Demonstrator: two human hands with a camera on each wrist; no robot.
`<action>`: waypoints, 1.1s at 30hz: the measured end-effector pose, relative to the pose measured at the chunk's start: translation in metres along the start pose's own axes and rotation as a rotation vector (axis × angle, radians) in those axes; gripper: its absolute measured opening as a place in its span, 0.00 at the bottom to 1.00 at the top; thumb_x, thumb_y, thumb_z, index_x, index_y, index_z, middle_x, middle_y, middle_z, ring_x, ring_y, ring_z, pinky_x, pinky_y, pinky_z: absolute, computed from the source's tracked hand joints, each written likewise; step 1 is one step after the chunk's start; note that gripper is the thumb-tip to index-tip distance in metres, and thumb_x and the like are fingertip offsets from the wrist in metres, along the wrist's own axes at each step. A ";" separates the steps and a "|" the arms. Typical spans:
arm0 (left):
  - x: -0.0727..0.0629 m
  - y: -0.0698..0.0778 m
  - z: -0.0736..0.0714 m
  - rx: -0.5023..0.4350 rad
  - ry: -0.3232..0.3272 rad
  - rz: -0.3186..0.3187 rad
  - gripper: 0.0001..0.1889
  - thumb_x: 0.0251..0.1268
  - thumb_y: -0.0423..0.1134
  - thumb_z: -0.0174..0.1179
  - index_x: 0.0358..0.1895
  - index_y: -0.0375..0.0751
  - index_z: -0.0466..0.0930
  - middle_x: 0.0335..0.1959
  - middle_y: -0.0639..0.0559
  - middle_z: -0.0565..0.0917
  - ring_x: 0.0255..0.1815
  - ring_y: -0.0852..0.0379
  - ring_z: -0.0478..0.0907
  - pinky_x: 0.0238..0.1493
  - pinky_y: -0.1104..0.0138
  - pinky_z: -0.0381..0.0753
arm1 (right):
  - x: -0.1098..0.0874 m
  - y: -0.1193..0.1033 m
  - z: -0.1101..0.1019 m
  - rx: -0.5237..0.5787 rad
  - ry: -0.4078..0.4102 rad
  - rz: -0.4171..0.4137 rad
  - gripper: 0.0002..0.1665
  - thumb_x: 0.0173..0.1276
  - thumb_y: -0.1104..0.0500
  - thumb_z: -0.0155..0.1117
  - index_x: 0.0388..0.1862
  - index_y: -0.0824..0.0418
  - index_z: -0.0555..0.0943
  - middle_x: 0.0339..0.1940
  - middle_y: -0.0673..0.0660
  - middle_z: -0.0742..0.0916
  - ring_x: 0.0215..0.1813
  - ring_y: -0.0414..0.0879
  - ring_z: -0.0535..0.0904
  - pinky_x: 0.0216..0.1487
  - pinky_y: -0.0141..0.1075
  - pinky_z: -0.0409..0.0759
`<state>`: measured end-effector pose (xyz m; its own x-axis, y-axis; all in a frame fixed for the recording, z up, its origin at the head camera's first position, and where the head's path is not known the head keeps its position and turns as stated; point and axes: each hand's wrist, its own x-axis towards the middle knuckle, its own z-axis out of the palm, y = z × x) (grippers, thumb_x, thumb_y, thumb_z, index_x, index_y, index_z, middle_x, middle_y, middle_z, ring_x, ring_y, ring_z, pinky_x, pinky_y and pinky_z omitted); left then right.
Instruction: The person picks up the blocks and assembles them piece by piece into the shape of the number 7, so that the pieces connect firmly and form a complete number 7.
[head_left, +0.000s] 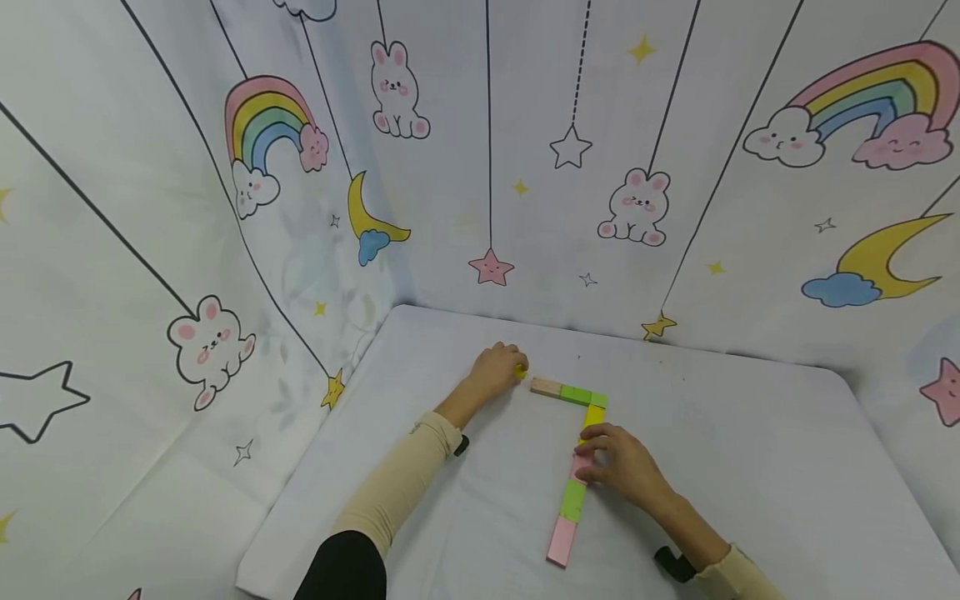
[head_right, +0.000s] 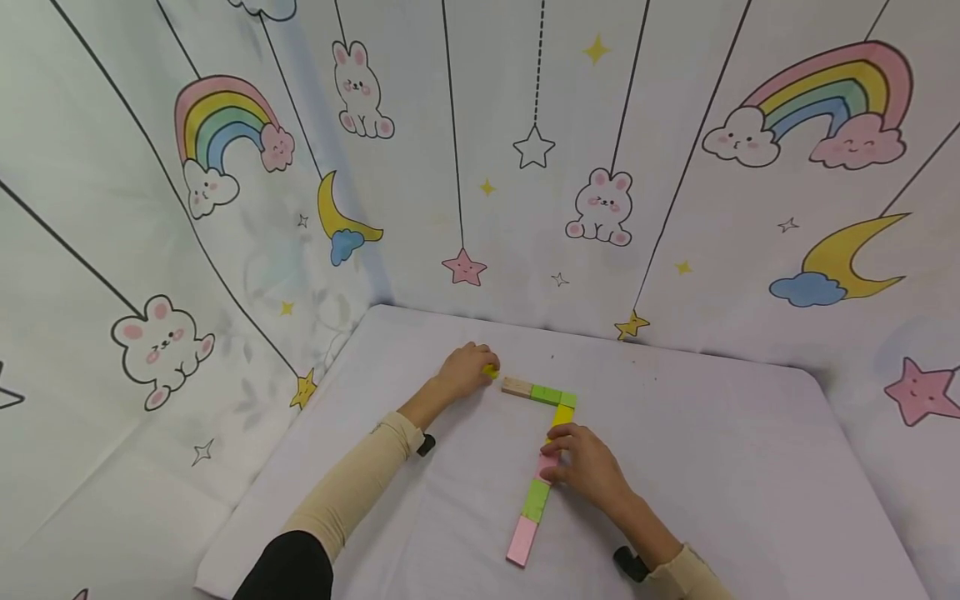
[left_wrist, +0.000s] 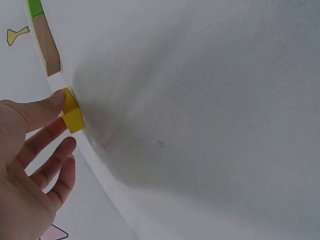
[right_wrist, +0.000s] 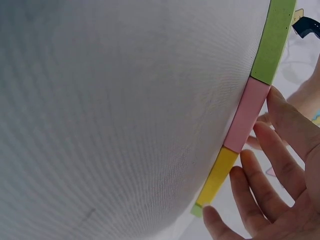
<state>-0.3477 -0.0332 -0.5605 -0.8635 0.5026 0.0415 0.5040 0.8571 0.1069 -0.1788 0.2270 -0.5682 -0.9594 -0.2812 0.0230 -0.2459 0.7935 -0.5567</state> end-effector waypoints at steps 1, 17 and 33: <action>0.000 0.000 0.000 -0.007 -0.001 -0.002 0.14 0.69 0.44 0.71 0.55 0.54 0.88 0.55 0.56 0.85 0.54 0.54 0.78 0.51 0.60 0.81 | 0.000 0.000 0.000 -0.001 -0.001 0.001 0.20 0.53 0.51 0.87 0.45 0.50 0.93 0.60 0.50 0.85 0.66 0.55 0.77 0.69 0.58 0.73; -0.003 -0.002 -0.001 -0.139 -0.001 -0.015 0.12 0.67 0.36 0.72 0.52 0.48 0.88 0.53 0.54 0.86 0.56 0.51 0.81 0.56 0.59 0.82 | 0.000 -0.003 -0.002 0.001 -0.008 0.019 0.19 0.52 0.52 0.87 0.44 0.50 0.92 0.60 0.51 0.85 0.66 0.56 0.76 0.69 0.59 0.72; -0.005 -0.002 0.003 -0.203 -0.023 -0.035 0.25 0.69 0.36 0.70 0.68 0.48 0.79 0.55 0.55 0.87 0.55 0.56 0.81 0.58 0.62 0.80 | -0.002 -0.002 -0.002 -0.007 -0.002 0.012 0.19 0.53 0.52 0.86 0.44 0.50 0.92 0.60 0.51 0.85 0.67 0.56 0.76 0.69 0.59 0.73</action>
<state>-0.3445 -0.0369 -0.5634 -0.8785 0.4775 0.0117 0.4578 0.8347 0.3061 -0.1771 0.2271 -0.5658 -0.9620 -0.2725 0.0146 -0.2352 0.8008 -0.5508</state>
